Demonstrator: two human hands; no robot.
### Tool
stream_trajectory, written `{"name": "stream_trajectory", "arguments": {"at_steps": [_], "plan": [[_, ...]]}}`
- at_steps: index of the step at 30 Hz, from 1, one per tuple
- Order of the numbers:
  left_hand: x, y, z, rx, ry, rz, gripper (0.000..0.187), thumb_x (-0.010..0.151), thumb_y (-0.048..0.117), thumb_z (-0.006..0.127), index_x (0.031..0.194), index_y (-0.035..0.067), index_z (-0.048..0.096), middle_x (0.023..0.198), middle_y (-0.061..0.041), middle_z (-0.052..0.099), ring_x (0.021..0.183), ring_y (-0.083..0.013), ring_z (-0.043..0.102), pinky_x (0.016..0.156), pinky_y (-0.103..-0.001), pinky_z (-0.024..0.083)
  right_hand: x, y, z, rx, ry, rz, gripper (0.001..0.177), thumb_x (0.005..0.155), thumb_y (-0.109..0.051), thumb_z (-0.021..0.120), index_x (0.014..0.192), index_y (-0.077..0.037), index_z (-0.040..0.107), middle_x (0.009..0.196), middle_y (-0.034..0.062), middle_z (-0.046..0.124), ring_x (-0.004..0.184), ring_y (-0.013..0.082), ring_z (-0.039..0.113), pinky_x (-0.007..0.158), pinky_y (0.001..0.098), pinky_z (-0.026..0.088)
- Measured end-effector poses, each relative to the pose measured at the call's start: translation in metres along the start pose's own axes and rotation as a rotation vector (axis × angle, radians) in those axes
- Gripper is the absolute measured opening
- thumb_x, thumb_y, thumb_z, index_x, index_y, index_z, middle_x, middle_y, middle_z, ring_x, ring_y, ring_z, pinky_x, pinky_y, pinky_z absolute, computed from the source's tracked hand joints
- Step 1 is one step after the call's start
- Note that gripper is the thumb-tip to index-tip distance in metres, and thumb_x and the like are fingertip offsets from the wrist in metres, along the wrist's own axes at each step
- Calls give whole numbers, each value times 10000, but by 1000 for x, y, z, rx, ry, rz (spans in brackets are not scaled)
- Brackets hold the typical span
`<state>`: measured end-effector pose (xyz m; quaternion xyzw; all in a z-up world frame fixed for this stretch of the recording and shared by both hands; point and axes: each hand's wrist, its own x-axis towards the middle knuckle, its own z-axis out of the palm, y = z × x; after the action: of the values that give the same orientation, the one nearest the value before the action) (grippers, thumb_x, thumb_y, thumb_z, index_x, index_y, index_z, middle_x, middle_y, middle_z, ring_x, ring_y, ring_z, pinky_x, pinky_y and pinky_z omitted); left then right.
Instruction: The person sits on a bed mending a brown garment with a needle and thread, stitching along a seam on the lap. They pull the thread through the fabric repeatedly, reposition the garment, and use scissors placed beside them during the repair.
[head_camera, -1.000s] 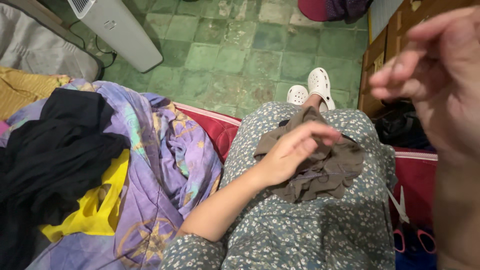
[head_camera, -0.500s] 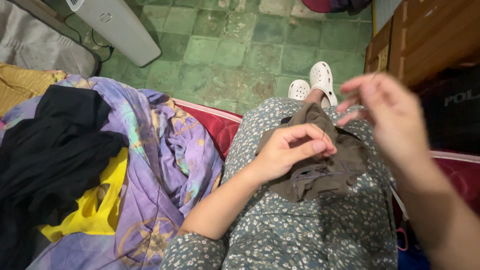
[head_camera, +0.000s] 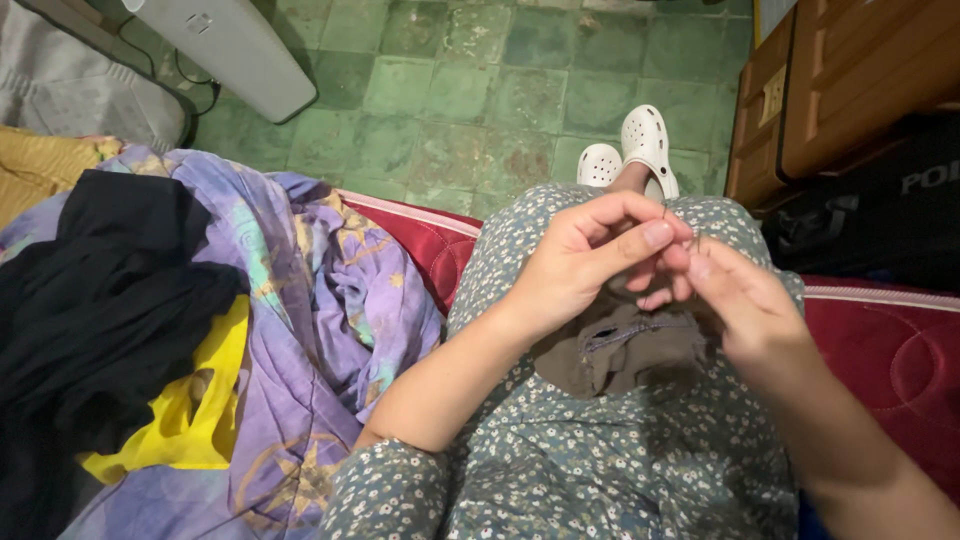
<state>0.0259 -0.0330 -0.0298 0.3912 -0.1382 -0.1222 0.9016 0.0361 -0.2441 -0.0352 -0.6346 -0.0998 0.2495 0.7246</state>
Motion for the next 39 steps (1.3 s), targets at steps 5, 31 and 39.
{"name": "stream_trajectory", "arguments": {"at_steps": [5,31,39], "plan": [[8,-4,-2,239,36,123,182,1130,129,618,1154,-43,674,1038,-68,683,947,-95,604,869,-265,506,-1,-13,1,-29,-190,-151,329,1091,-161,475,990,78,678,1118,181,716,1126,258,668,1051,371,500],[-70,-23,1,634,215,-99,296,917,84,791,1178,27,664,941,6,713,869,-53,638,820,-236,514,14,-24,-1,53,114,-56,250,1001,-6,637,1230,70,700,922,144,723,791,191,700,737,300,587],[-87,-19,6,936,242,172,259,997,235,763,1126,20,697,956,-53,666,837,-104,618,816,-247,516,19,-44,21,-296,2,-9,271,947,-40,636,1195,2,737,977,123,795,835,162,744,765,282,615]]}}
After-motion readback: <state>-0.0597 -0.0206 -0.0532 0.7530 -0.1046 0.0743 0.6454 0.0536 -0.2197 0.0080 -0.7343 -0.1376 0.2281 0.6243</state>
